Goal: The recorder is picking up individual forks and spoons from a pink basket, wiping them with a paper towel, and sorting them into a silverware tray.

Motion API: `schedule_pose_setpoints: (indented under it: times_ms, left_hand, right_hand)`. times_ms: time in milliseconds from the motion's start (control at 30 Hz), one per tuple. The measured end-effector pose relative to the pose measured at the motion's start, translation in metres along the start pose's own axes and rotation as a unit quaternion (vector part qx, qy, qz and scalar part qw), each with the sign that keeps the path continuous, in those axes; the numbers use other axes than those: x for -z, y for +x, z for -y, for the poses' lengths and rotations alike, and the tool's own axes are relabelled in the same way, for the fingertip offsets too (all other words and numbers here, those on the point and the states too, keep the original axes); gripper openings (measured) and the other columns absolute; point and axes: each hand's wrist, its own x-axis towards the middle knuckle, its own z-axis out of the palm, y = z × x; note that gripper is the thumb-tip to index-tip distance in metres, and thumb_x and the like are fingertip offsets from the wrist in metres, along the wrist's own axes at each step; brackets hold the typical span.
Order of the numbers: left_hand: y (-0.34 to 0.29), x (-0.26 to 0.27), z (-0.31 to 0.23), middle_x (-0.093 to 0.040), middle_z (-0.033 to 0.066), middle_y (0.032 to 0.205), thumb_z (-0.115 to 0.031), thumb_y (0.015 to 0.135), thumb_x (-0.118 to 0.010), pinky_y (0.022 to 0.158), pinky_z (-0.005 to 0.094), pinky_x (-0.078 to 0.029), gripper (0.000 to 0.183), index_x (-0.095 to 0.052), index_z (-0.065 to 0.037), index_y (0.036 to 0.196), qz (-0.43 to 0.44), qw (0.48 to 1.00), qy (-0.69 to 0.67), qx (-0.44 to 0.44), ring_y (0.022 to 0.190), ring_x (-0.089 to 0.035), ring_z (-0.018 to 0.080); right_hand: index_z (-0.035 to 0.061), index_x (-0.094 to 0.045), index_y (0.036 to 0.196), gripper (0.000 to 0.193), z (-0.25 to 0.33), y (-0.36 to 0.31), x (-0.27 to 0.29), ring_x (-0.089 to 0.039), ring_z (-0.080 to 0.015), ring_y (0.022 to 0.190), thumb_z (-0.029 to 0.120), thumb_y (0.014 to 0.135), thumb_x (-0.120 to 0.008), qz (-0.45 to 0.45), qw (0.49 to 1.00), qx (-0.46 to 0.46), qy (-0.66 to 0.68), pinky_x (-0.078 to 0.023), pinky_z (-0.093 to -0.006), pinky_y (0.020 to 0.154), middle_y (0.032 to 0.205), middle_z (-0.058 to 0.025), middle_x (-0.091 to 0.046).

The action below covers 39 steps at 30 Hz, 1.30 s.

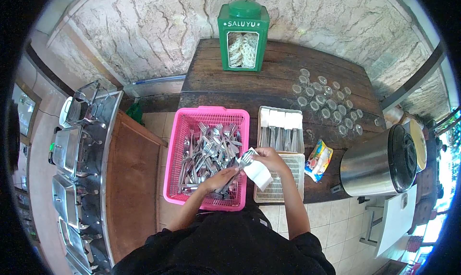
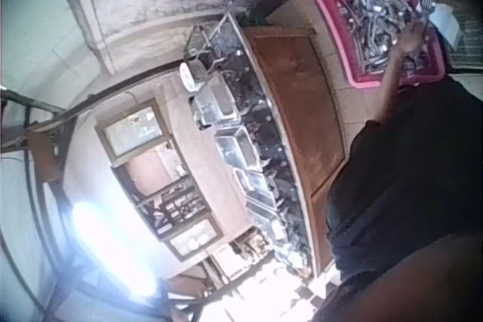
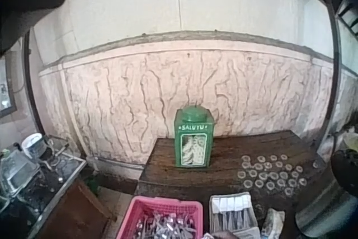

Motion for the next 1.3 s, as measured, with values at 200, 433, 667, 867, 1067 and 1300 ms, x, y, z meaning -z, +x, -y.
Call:
schedule_pose_setpoints:
  times_ms: [200,433,667,867,1067,1300]
  left_hand:
    - [0.003,0.004,0.005,-0.036,-0.0038,0.062,-0.029,0.094,-0.035,0.041,0.0185,-0.030,0.027,-0.049,-0.006,0.094,-0.007,0.997,0.073,-0.018,0.046,-0.034,0.0052]
    - [0.001,0.008,0.009,-0.040,-0.0047,0.060,-0.030,0.094,-0.036,0.040,0.0186,-0.030,0.028,-0.050,-0.006,0.092,-0.030,0.985,0.155,-0.068,0.046,-0.036,0.0040]
    - [-0.007,0.010,-0.006,-0.055,0.0002,0.075,-0.036,0.093,-0.034,0.051,0.0222,-0.039,0.038,-0.053,-0.005,0.103,-0.116,0.989,0.087,0.028,0.054,-0.046,0.0079]
    - [0.012,0.030,0.012,-0.056,0.0012,0.099,-0.037,0.092,-0.031,0.074,0.0329,-0.046,0.041,-0.047,-0.007,0.114,-0.071,0.992,-0.083,0.066,0.087,-0.054,0.0154]
    - [0.010,0.023,0.007,-0.058,0.0065,0.081,-0.037,0.092,-0.032,0.064,0.0291,-0.050,0.040,-0.047,-0.003,0.104,0.107,0.937,-0.325,0.075,0.069,-0.058,0.0177]
    - [0.009,0.016,0.002,-0.054,0.0028,0.074,-0.037,0.091,-0.041,0.052,0.0221,-0.044,0.033,-0.050,-0.005,0.097,0.022,0.942,-0.322,0.091,0.059,-0.050,0.0099]
  right_hand:
    - [-0.0038,-0.059,0.096,0.020,0.009,-0.001,0.001,-0.056,-0.0055,0.067,0.008,0.081,-0.059,0.043,0.999,-0.009,-0.015,-0.044,-0.0201,0.057,0.078,-0.0032,-0.063]
    - [-0.0044,-0.058,0.097,0.020,0.012,0.001,-0.003,-0.056,-0.0057,0.066,0.006,0.080,-0.059,0.060,0.997,0.005,-0.042,-0.044,-0.0202,0.057,0.078,-0.0050,-0.063]
    - [-0.0042,-0.059,0.096,0.020,0.007,0.002,-0.008,-0.057,-0.0092,0.071,0.004,0.078,-0.059,0.014,0.997,0.016,-0.071,-0.046,-0.0228,0.062,0.080,-0.0068,-0.063]
    - [-0.0048,-0.055,0.102,0.022,0.009,0.006,-0.014,-0.058,-0.0099,0.078,0.000,0.080,-0.057,0.049,0.997,0.061,-0.023,-0.047,-0.0228,0.070,0.088,-0.0073,-0.062]
    - [-0.0038,-0.056,0.101,0.021,0.025,0.007,-0.016,-0.058,-0.0106,0.080,-0.001,0.081,-0.056,0.095,0.992,0.084,0.018,-0.047,-0.0228,0.070,0.088,-0.0072,-0.062]
    - [-0.0020,-0.057,0.099,0.018,0.024,0.012,-0.024,-0.058,-0.0099,0.078,0.003,0.081,-0.056,0.068,0.987,0.130,0.062,-0.048,-0.0230,0.069,0.088,-0.0064,-0.062]
